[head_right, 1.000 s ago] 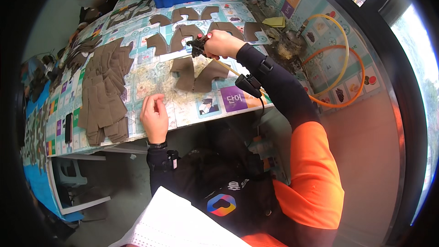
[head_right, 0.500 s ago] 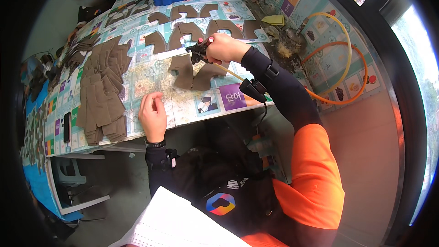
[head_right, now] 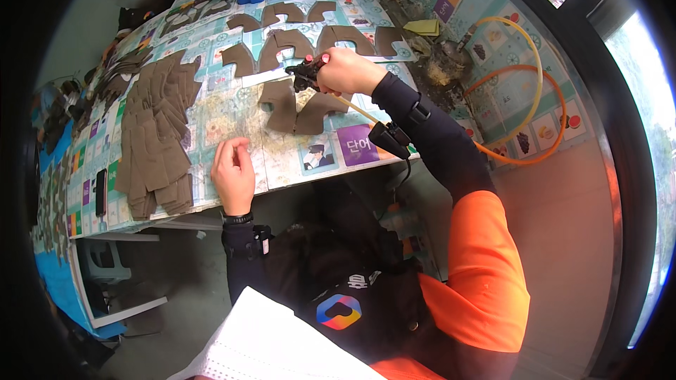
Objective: Applying adhesive to various shoe upper components using a specialized spray gun.
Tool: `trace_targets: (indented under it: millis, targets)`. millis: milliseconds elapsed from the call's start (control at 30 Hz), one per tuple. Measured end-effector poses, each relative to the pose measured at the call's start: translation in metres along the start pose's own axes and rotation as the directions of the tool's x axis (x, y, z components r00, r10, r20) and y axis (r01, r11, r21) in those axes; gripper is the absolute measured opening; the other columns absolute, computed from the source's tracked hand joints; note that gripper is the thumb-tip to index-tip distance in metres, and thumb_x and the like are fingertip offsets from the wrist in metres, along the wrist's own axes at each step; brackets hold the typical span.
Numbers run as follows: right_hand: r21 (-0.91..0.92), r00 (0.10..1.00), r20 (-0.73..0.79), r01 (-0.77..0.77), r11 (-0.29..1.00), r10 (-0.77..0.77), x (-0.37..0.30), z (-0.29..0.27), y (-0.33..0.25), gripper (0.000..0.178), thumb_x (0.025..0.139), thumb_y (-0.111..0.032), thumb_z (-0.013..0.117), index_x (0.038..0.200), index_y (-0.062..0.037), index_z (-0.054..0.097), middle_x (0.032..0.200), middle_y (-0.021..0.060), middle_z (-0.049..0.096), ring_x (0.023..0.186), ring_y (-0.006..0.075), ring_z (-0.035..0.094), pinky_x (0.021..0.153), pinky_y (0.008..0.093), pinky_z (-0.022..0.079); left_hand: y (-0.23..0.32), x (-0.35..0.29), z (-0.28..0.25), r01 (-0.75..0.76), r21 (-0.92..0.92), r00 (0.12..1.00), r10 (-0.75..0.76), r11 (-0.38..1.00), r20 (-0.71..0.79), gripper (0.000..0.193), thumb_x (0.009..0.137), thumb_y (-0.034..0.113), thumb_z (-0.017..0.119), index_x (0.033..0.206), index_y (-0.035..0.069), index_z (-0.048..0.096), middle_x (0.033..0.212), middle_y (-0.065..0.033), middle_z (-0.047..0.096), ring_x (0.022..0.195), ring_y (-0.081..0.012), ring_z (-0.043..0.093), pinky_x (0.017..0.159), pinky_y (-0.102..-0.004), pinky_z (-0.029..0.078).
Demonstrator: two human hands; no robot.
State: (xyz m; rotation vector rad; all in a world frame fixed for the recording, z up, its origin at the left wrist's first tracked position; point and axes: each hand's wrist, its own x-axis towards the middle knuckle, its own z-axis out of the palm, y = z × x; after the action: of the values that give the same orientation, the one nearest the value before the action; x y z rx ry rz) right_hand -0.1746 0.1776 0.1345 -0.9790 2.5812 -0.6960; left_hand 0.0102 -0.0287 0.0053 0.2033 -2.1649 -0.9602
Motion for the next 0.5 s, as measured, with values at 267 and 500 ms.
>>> trace_targets:
  millis: [267,500]
  targets:
    - [0.162,0.998,0.016,-0.058,0.985,0.056,-0.011,0.01,0.001,0.011,0.056,-0.003,0.065,0.059,0.0005,0.055,0.056,0.0075,0.05,0.049,0.0203,0.051,0.047,0.0316,0.04,-0.001,0.0,0.001,-0.002,-0.011,1.0,0.002,1.0,-0.003,0.011,0.091,0.002,0.056,0.096,0.004,0.065,0.089,-0.0108,0.064,0.072,-0.0282,0.064,0.063,-0.0359,0.05]
    - [0.132,0.996,0.011,0.091,0.987,-0.093,-0.023,0.011,0.002,0.014,0.059,-0.005,0.065,0.067,0.0049,0.058,0.057,0.0103,0.052,0.05,0.0162,0.047,0.048,0.0329,0.039,0.001,0.001,0.0,0.0,-0.027,1.0,0.0,1.0,-0.001,0.011,0.091,0.001,0.055,0.095,0.003,0.065,0.088,-0.0107,0.063,0.071,-0.0275,0.064,0.063,-0.0356,0.05]
